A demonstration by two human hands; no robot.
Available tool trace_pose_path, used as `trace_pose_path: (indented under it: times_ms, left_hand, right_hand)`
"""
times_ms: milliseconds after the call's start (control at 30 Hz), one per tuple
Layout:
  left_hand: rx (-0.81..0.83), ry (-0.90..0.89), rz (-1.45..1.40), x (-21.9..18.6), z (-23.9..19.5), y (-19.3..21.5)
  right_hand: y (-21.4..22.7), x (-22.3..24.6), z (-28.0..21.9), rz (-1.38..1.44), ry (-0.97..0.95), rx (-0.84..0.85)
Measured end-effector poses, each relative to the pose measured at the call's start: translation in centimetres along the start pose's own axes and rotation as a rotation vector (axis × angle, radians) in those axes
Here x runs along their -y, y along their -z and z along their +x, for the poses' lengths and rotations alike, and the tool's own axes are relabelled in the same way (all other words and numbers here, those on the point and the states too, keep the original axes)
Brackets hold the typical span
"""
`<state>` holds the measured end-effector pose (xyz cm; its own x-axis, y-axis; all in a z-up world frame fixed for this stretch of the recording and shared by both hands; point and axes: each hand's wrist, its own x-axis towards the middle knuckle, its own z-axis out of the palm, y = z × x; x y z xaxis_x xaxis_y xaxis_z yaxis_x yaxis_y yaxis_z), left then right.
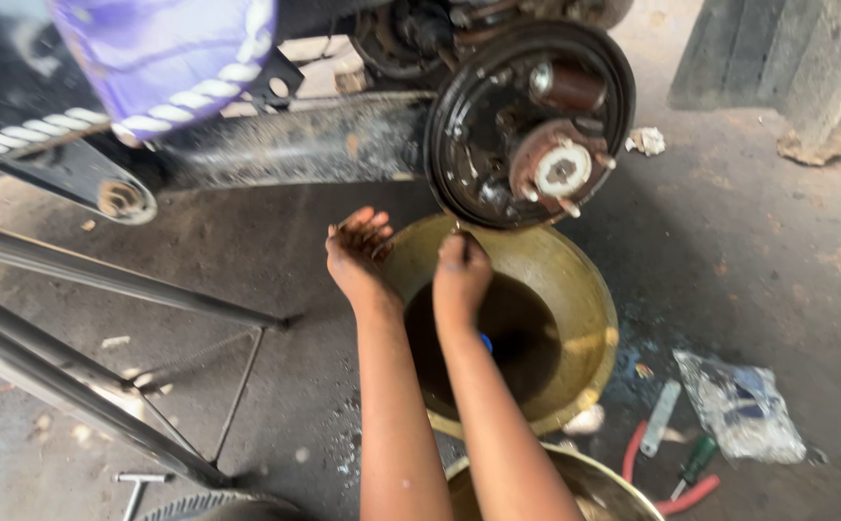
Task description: The person cleans the inside of a motorcycle wheel hub using a blue plastic cup to scoop and pour dark liquid from a basin. They repeatedly dip the cup into the basin and pour the liquid over the wheel components, then use their hands to wipe and scrub the parts.
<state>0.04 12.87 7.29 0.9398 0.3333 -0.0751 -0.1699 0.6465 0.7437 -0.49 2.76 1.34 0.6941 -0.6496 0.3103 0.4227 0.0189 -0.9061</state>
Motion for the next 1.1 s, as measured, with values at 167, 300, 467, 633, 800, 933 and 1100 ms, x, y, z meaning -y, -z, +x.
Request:
trace_pose_path:
  times_ms: [167,300,467,633,800,933,1100]
  left_hand:
    - [-0.01,-0.015,-0.023,-0.3,0.0,0.0]
    - [-0.003,0.031,-0.038,0.5,0.4,-0.4]
    - [0.034,-0.006,-0.013,1.4,-0.2,-0.9]
    - [0.027,-0.011,-0.012,1.6,0.0,-1.1]
    - [0.032,-0.052,-0.004,1.9,0.2,-0.6]
    - [0.007,-0.058,-0.011,1.7,0.7,-0.3]
    - [-0.121,-0.119,-0.009,1.0,0.7,0.6]
  right_hand:
    - [0.3,3.2,-1.2,0.011,-0.012,0.126]
    - [-0.1,4.3,-1.7,-0.095,0.111,0.074]
    - [-0.4,4.0,-1.4,-0.148,0.09,-0.029]
    - [-0.8,4.6,-1.3,-0.429,0.263,-0.023]
    - [-0.8,4.5,-1.7,-0.403,0.189,-0.104]
    - [-2.0,3.2,-1.6,-0.396,0.248,-0.1]
    - [-2.7,1.0,-1.1,-0.204,0.185,0.021]
